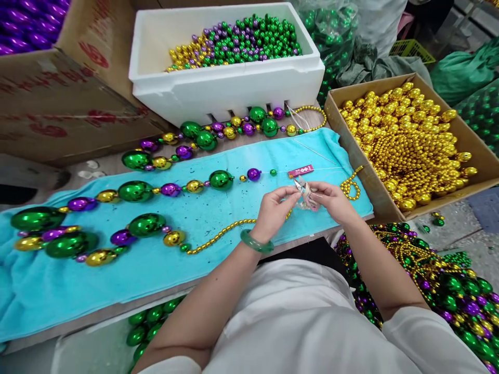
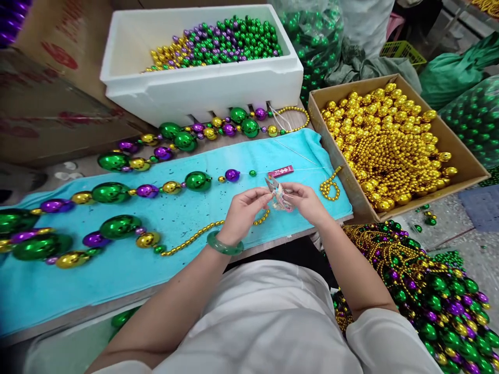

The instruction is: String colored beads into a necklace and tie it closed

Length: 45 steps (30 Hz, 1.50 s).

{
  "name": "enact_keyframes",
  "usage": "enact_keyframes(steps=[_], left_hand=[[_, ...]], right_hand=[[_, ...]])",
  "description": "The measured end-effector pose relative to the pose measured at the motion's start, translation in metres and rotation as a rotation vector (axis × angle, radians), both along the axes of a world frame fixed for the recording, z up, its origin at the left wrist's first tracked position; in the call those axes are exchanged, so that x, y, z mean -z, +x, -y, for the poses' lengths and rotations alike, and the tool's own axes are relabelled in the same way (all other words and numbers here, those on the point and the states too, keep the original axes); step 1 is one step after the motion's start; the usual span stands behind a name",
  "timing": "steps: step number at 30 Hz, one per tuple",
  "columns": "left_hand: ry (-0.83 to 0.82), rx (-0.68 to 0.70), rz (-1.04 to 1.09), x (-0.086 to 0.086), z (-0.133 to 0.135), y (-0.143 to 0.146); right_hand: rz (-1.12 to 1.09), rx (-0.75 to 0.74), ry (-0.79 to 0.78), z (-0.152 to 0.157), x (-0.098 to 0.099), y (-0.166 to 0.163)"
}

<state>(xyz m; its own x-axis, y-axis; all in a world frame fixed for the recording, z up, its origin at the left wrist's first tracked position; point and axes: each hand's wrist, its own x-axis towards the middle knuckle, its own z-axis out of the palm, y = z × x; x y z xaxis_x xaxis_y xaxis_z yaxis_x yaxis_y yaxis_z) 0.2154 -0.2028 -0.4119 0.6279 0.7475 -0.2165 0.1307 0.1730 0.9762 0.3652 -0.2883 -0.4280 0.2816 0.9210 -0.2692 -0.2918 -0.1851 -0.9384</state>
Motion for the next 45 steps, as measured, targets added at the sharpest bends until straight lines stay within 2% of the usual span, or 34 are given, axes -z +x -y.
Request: enact_keyframes(steps=[4, 9, 14, 19, 22, 26, 29, 32, 34, 36, 39, 40, 41, 43, 45], left_hand=[[-0.001, -0.036, -0.023, -0.001, -0.001, 0.003], [0.017, -0.037, -0.025, -0.006, 0.002, 0.004], [0.044, -0.206, 0.019, -0.007, -0.003, 0.005], [-0.129, -0.354, 0.131, -0.005, -0.01, 0.005], [-0.243, -0.409, 0.205, -0.006, -0.013, 0.005], [-0.271, -0.457, 0.265, -0.01, -0.017, 0.004], [-0.272, -0.461, 0.302, -0.012, -0.02, 0.003], [-0.268, -0.452, 0.316, -0.014, -0.019, 0.002], [-0.242, -0.446, 0.315, -0.014, -0.016, 0.002], [-0.193, -0.43, 0.302, -0.014, -0.013, 0.002], [-0.102, -0.377, 0.262, -0.014, -0.005, 0.004], [-0.075, -0.348, 0.244, -0.013, -0.001, 0.004], [-0.054, -0.316, 0.227, -0.013, 0.002, 0.005], [-0.028, -0.247, 0.201, -0.013, 0.01, 0.007], [-0.028, -0.188, 0.193, -0.013, 0.018, 0.009]], right_hand=[[0.033, 0.059, 0.06, -0.001, -0.001, -0.013], [0.247, 0.028, 0.109, -0.004, -0.001, -0.013], [0.593, 0.17, 0.058, 0.005, -0.004, -0.004], [0.867, 0.15, 0.096, 0.031, -0.016, 0.003], [0.91, 0.082, 0.041, 0.045, -0.019, 0.005], [0.939, -0.003, -0.085, 0.059, -0.02, 0.008], [0.91, 0.005, -0.172, 0.066, -0.021, 0.016], [0.762, 0.038, -0.232, 0.071, -0.021, 0.025], [0.602, 0.106, -0.223, 0.073, -0.02, 0.031], [0.51, 0.292, -0.163, 0.072, -0.019, 0.033], [0.665, 0.676, 0.016, 0.066, -0.02, 0.024], [0.763, 0.712, 0.095, 0.062, -0.022, 0.018], [0.853, 0.665, 0.171, 0.057, -0.024, 0.01], [0.975, 0.407, 0.269, 0.045, -0.028, -0.007], [1.014, 0.178, 0.263, 0.033, -0.03, -0.021]])
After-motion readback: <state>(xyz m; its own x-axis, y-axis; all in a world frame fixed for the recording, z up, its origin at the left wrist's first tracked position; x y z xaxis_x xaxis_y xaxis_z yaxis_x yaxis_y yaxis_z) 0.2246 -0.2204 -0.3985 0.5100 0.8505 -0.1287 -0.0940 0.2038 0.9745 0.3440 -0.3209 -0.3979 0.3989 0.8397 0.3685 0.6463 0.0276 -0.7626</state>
